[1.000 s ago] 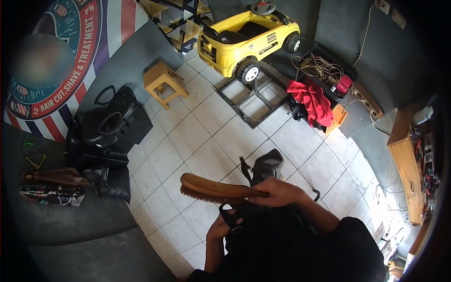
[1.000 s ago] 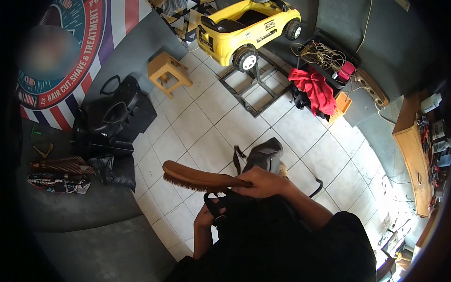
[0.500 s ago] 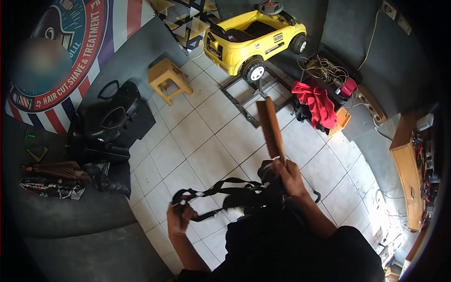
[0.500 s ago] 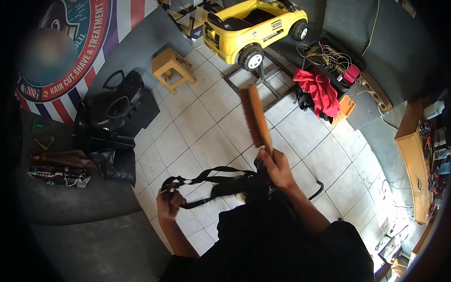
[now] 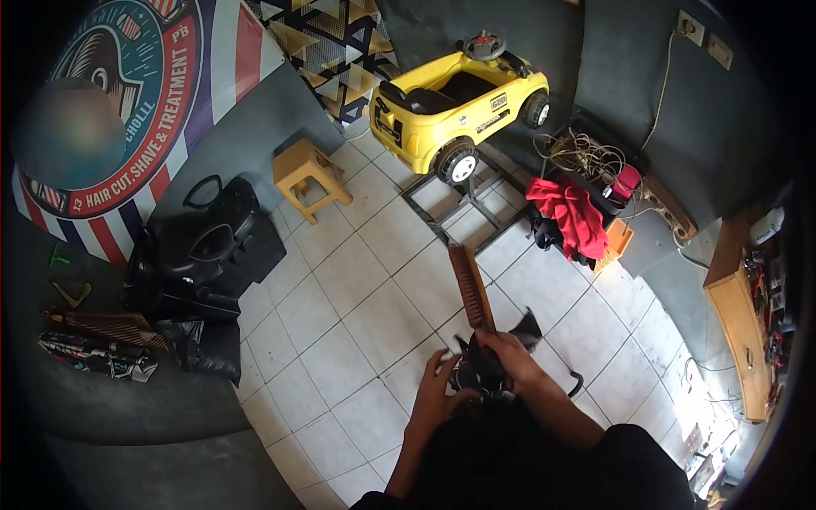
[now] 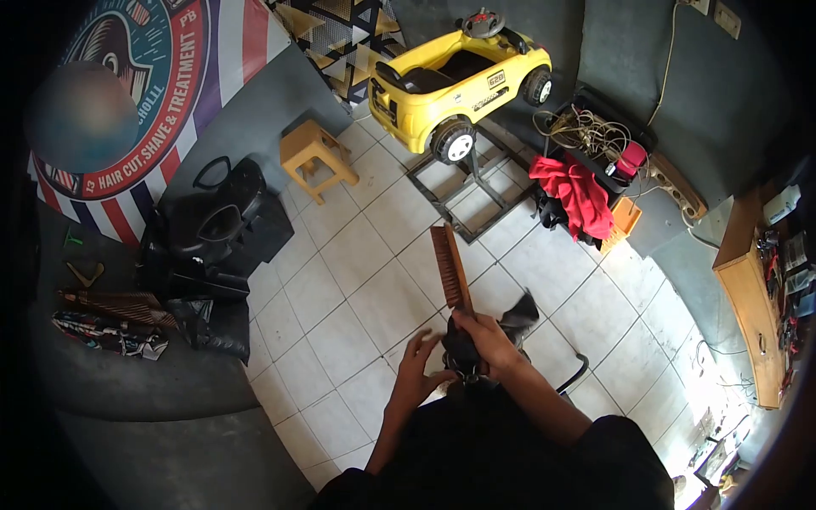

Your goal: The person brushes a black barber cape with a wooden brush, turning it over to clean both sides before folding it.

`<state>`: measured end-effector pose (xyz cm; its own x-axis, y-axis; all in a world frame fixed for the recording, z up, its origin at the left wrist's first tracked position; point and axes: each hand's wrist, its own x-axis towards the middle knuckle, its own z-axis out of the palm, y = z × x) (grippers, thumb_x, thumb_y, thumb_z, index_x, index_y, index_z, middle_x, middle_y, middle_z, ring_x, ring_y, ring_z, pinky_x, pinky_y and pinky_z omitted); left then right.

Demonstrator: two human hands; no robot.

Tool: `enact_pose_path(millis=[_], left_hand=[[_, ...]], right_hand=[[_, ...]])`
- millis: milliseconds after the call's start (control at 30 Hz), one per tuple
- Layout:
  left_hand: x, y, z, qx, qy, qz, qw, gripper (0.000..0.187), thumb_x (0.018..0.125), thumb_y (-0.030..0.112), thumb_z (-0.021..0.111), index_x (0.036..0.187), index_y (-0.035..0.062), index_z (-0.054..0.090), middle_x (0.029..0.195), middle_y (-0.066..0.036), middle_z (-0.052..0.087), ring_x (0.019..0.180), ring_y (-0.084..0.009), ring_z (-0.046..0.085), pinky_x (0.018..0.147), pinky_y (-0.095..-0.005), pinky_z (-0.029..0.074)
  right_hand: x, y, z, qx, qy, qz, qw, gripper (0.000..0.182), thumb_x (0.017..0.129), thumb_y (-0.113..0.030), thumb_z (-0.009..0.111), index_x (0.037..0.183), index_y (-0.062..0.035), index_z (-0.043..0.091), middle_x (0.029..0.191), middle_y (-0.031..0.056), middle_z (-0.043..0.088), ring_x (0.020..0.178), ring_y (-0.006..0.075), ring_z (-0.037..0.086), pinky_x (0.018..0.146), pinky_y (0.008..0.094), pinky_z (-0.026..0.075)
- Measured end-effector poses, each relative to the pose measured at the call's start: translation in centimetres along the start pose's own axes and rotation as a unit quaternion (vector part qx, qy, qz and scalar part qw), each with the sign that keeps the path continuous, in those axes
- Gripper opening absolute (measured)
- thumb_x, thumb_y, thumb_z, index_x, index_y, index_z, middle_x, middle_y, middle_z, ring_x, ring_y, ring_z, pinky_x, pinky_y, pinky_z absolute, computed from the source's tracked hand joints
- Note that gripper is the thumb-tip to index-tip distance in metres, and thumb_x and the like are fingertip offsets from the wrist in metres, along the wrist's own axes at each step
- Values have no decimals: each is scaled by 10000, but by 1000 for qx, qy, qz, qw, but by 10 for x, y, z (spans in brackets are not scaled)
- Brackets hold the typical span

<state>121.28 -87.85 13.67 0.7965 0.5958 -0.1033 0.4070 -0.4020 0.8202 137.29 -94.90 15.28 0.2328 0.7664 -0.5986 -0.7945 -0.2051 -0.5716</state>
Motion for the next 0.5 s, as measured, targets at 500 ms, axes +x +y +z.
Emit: enact_pose_path(millis=[500], left_hand=[[16, -13, 17, -537, 59, -185, 821, 479, 873, 95, 486, 1319, 16, 329, 1229, -108, 487, 1121, -184, 459, 924, -317, 364]], right_hand=[[1, 14, -16, -346, 79, -234, 905, 297, 890, -269, 509, 878, 27, 519, 669, 87, 547, 626, 132, 541, 563, 287, 425]])
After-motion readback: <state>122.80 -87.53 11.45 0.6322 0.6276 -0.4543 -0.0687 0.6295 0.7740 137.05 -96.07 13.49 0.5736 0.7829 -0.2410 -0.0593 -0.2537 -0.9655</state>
